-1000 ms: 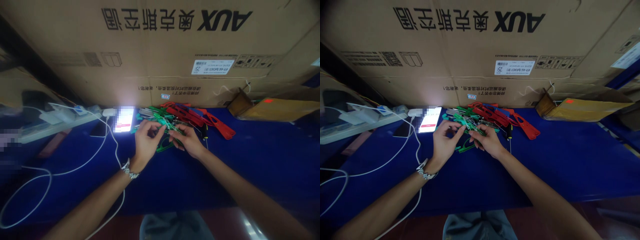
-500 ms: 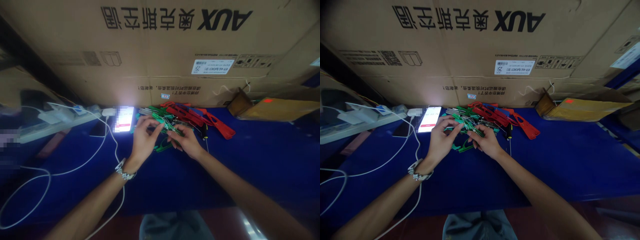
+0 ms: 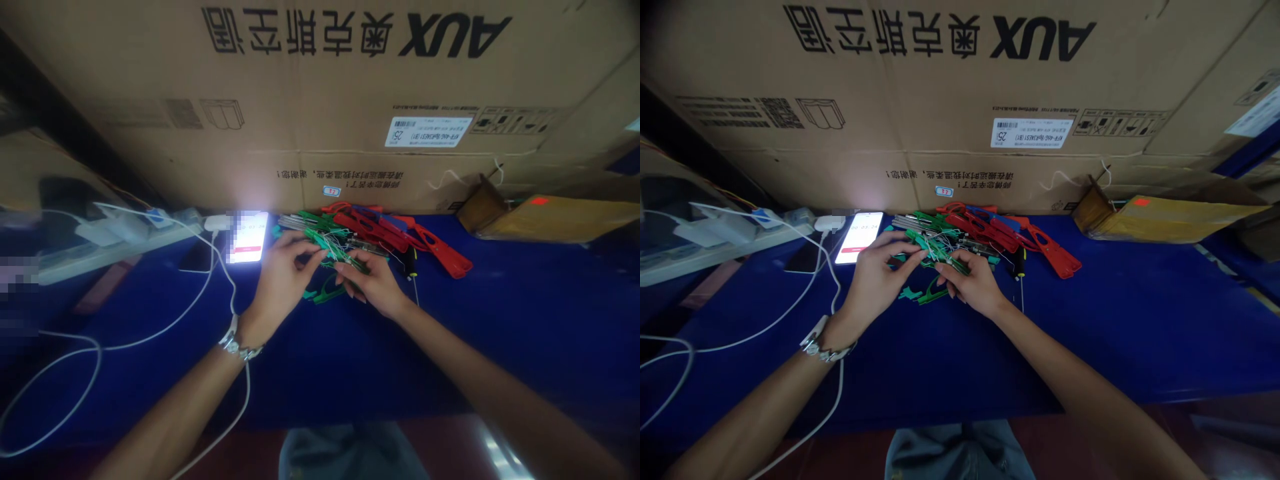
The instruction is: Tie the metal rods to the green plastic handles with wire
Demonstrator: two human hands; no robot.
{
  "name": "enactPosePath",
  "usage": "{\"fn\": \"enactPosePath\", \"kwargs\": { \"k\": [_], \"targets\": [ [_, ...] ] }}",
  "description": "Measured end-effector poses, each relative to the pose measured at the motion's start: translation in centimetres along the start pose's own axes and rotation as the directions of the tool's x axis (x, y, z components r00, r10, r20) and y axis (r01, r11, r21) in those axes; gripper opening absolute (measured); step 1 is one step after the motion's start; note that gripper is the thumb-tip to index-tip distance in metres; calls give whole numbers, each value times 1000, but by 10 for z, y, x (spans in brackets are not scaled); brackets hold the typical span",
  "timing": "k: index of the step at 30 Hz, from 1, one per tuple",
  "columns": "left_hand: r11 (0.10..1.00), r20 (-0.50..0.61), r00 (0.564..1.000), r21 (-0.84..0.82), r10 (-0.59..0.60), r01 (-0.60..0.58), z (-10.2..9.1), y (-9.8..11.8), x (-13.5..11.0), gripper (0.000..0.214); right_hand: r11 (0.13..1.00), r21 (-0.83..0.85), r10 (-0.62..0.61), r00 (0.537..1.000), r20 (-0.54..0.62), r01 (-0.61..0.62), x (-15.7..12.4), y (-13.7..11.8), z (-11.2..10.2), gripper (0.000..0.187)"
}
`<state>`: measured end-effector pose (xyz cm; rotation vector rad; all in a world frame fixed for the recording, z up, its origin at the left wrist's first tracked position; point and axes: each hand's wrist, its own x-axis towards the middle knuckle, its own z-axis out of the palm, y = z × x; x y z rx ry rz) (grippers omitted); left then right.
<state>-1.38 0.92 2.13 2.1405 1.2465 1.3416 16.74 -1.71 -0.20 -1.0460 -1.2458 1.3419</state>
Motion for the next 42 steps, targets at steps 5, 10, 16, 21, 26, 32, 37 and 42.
{"fn": "enactPosePath", "kwargs": {
  "k": [5, 10, 16, 21, 26, 32, 37, 42],
  "targets": [
    [996, 59, 998, 83, 19, -24, -1, 3, -3, 11, 1000, 8, 7, 1000, -5, -7, 0, 0, -1, 41],
    [981, 112, 994, 194, -1, -20, -1, 8, -4, 25, 1000, -3, 9, 1000, 18, -9, -2, -2, 2, 42],
    [977, 201, 977, 183, 72, -110, -2, 4, -4, 20, 1000, 0, 7, 1000, -2, -7, -2, -1, 1, 42],
    [980, 252, 965, 162, 70, -113, -4, 1, -6, 18, 1000, 2, -6, 1000, 23, 6, -1, 1, -3, 42],
    [954, 222, 971, 259, 93, -151, -5, 10, -9, 22, 999, -15, -30, 999, 31, 30, -4, -1, -3, 40],
    [974, 128, 992, 222, 14, -42, 3, 14, -14, 30, 998, -10, -66, 996, 55, 66, -5, -2, 2, 37],
    [999, 41, 999, 50, -5, 3, 8, 13, -16, 26, 997, -5, -83, 996, 45, 83, -7, -4, 3, 37],
    [990, 115, 993, 134, 33, -48, 2, 19, -14, 34, 992, -15, -128, 992, 14, 128, -12, -5, 2, 33]
  ]
}}
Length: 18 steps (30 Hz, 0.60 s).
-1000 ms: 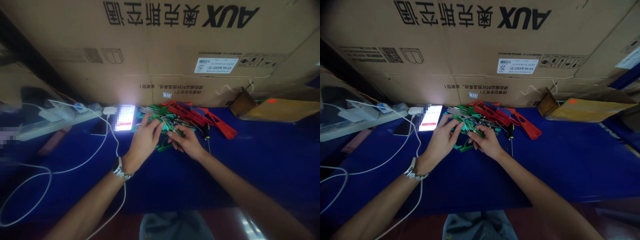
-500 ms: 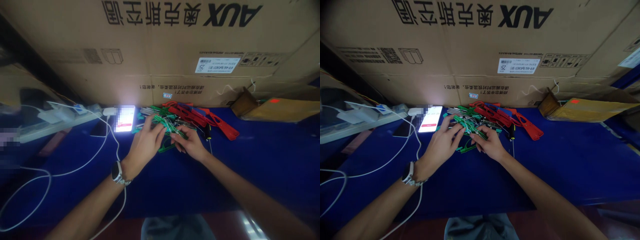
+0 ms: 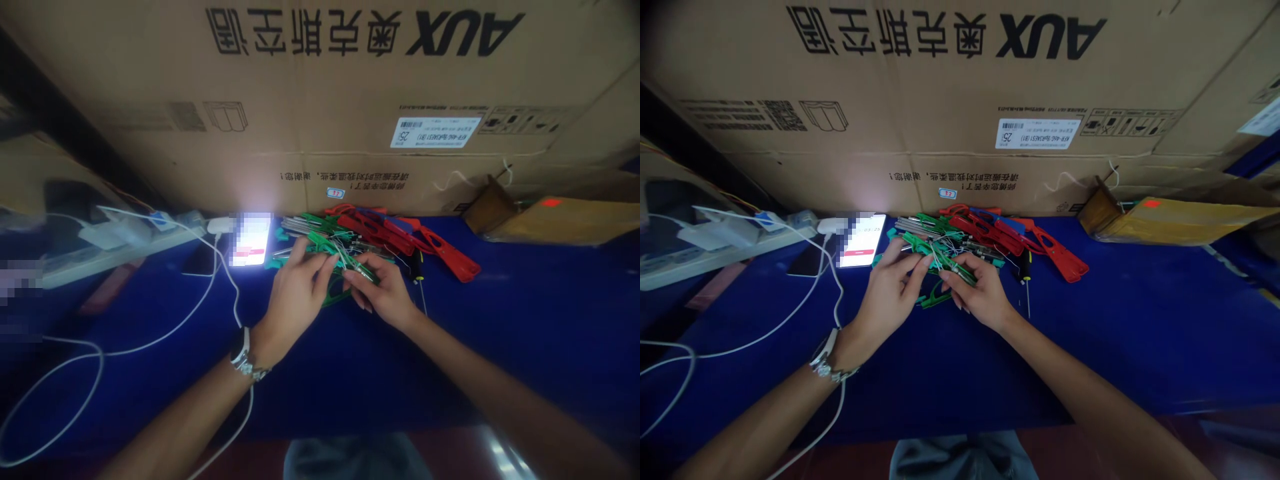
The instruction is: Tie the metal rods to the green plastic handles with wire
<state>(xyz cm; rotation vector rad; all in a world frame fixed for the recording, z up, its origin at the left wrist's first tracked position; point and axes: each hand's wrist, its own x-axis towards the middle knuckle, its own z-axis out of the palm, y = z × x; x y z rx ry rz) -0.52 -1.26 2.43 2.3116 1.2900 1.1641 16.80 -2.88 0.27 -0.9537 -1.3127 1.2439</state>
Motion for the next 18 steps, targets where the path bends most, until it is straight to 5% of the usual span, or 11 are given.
{"fn": "enactPosePath", "kwargs": {
  "k": [5, 9, 14, 18],
  "targets": [
    [1000, 42, 999, 12, -1, 0, -8, 1, 4, 36, 1000, 6, -22, 1000, 5, 22, -1, 1, 1, 29],
    [991, 6, 1000, -135, -10, 11, -8, -2, 5, 29, 1000, 12, -17, 1000, 19, 17, 1, 3, 4, 31],
    [898, -160, 963, -420, -217, 133, 2, -2, 6, 11, 999, 35, -5, 1000, 24, 4, 2, 5, 8, 32],
    [739, -236, 880, -651, -412, 171, 9, 1, 9, 36, 998, 62, -9, 1000, 25, 7, 2, 4, 9, 33]
  ]
}}
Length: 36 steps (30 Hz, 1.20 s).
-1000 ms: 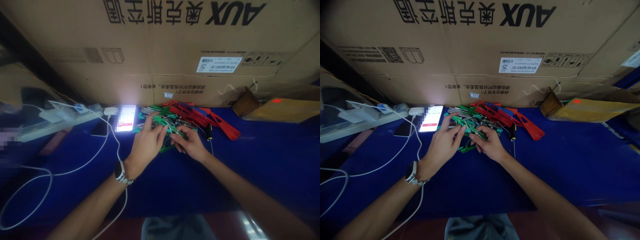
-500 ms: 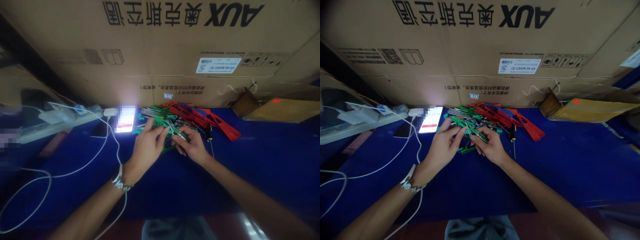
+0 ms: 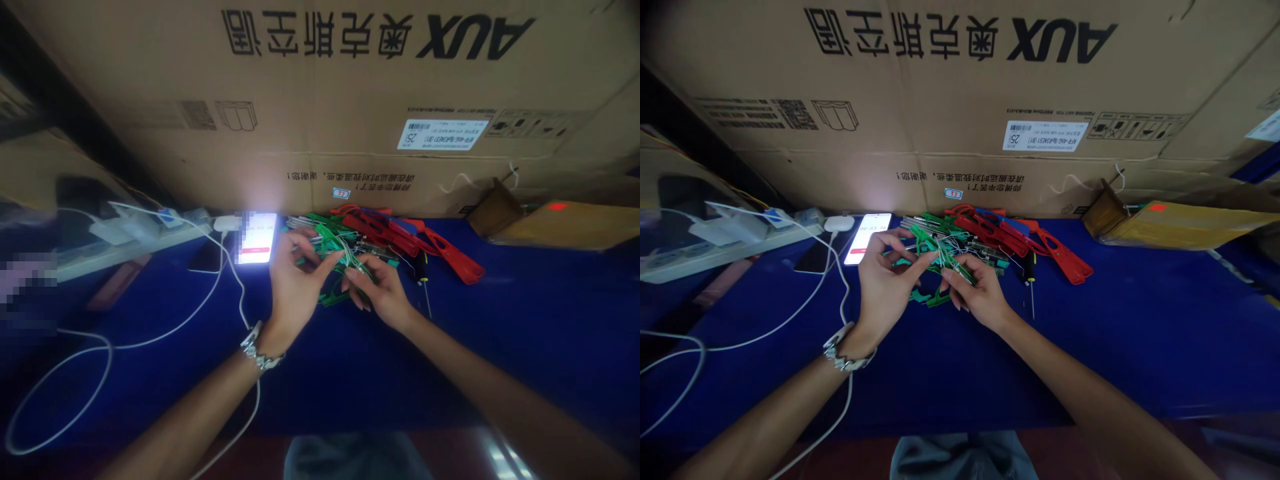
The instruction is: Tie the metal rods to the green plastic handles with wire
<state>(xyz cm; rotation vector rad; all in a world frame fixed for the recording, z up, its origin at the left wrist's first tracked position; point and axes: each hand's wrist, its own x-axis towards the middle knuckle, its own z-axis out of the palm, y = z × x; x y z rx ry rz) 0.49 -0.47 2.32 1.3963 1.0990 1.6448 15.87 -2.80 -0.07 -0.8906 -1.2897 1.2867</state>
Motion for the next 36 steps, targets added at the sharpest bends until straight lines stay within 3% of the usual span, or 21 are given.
{"fn": "enactPosePath", "kwargs": {
  "k": [2, 5, 9, 17, 25, 32, 36],
  "targets": [
    [992, -2, 997, -99, -83, 82, 3, -1, 0, 42, 1000, 6, 1, 1000, 4, -1, -1, -1, 0, 33],
    [960, 177, 966, -175, -190, 221, 5, -2, -1, 28, 1000, 6, 4, 1000, 19, -4, -1, -2, -2, 33],
    [937, 278, 937, -214, -212, 276, 4, 0, -2, 18, 1000, 1, 2, 999, 38, -2, -2, 0, -3, 32],
    [948, 174, 963, -212, -204, 239, 7, -5, -4, 16, 1000, -1, 8, 1000, 30, -8, -2, 2, 0, 32],
    [957, 149, 970, -189, -192, 219, 7, -6, -3, 18, 999, 0, 33, 999, 21, -33, -1, 3, 1, 31],
    [957, 116, 975, -200, -187, 208, 10, -5, -8, 27, 995, 62, 71, 983, 166, -83, -3, 5, -2, 29],
    [959, 105, 977, -197, -185, 202, 12, -2, -11, 26, 993, 85, 59, 980, 189, -76, -3, 6, -3, 28]
  ]
}}
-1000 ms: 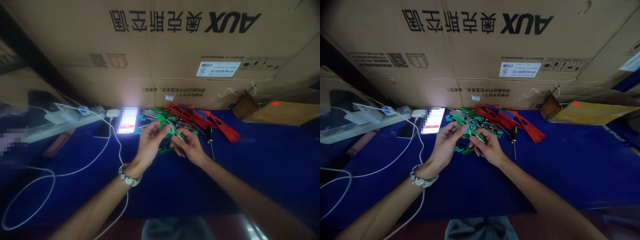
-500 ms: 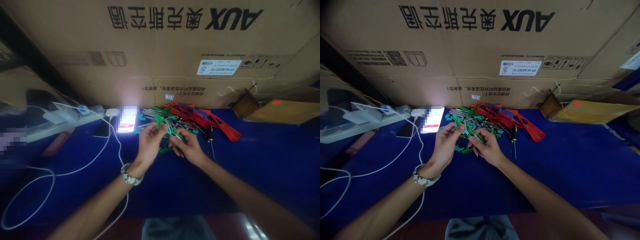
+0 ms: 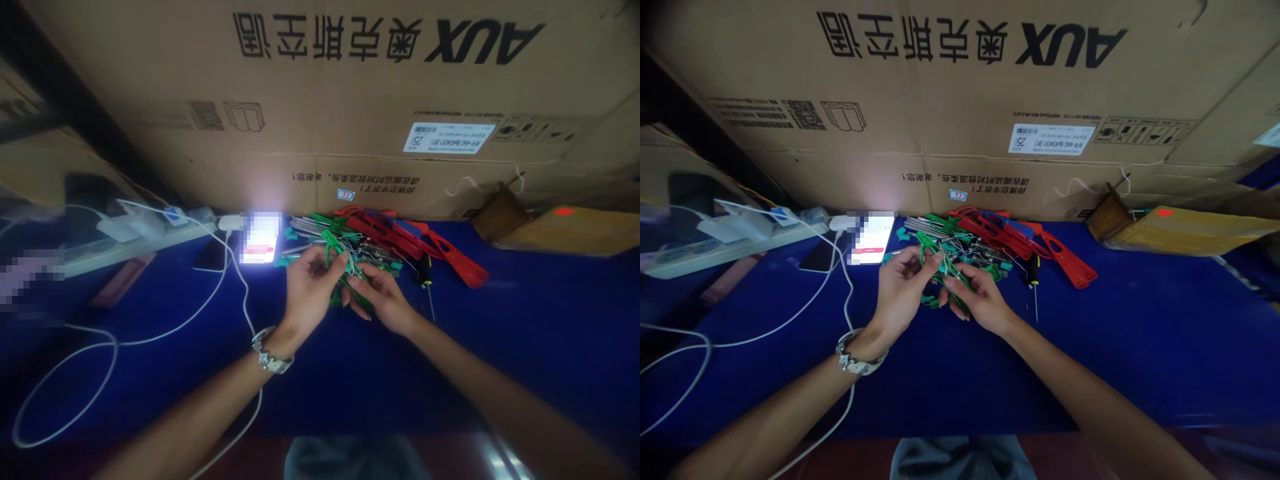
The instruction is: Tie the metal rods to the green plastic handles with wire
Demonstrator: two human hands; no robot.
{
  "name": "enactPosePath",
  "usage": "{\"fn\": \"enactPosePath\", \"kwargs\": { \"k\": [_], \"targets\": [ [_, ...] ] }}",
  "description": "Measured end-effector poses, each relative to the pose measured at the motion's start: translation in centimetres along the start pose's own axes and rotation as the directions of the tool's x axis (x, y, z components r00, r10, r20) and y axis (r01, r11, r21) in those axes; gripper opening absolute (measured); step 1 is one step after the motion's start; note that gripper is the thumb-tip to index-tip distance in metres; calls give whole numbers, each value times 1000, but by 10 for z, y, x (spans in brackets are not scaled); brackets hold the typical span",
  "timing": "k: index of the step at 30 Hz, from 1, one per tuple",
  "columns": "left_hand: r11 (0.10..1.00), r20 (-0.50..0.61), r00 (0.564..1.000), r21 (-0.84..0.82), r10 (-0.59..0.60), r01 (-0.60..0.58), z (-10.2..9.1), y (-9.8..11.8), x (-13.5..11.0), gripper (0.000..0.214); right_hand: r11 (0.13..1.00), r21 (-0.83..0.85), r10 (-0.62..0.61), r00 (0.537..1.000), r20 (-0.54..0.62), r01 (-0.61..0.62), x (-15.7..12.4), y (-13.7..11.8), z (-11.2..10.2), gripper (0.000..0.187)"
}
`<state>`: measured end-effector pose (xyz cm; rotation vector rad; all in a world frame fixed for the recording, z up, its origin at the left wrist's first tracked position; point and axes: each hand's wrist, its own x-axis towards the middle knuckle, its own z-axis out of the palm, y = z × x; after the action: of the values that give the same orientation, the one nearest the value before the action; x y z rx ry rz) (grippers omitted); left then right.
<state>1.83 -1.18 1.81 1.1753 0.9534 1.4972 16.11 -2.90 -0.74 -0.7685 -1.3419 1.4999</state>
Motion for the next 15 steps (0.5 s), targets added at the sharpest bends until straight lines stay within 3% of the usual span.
{"fn": "enactPosePath", "kwargs": {
  "k": [4, 7, 11, 15],
  "targets": [
    [997, 25, 998, -53, -60, 61, -1, -1, 0, 23, 1000, -19, -19, 1000, -1, 19, 1, 0, 1, 29],
    [984, 107, 986, -110, -130, 141, -6, 0, 4, 21, 997, -76, -32, 999, -39, 29, 1, 0, 2, 30],
    [976, 229, 956, -76, -182, 204, -15, 3, 13, 22, 984, -171, -57, 994, -97, 40, -1, 0, 4, 30],
    [974, 277, 940, -55, -197, 221, -22, 4, 20, 22, 957, -283, -103, 987, -120, 66, -2, -3, 3, 31]
  ]
}}
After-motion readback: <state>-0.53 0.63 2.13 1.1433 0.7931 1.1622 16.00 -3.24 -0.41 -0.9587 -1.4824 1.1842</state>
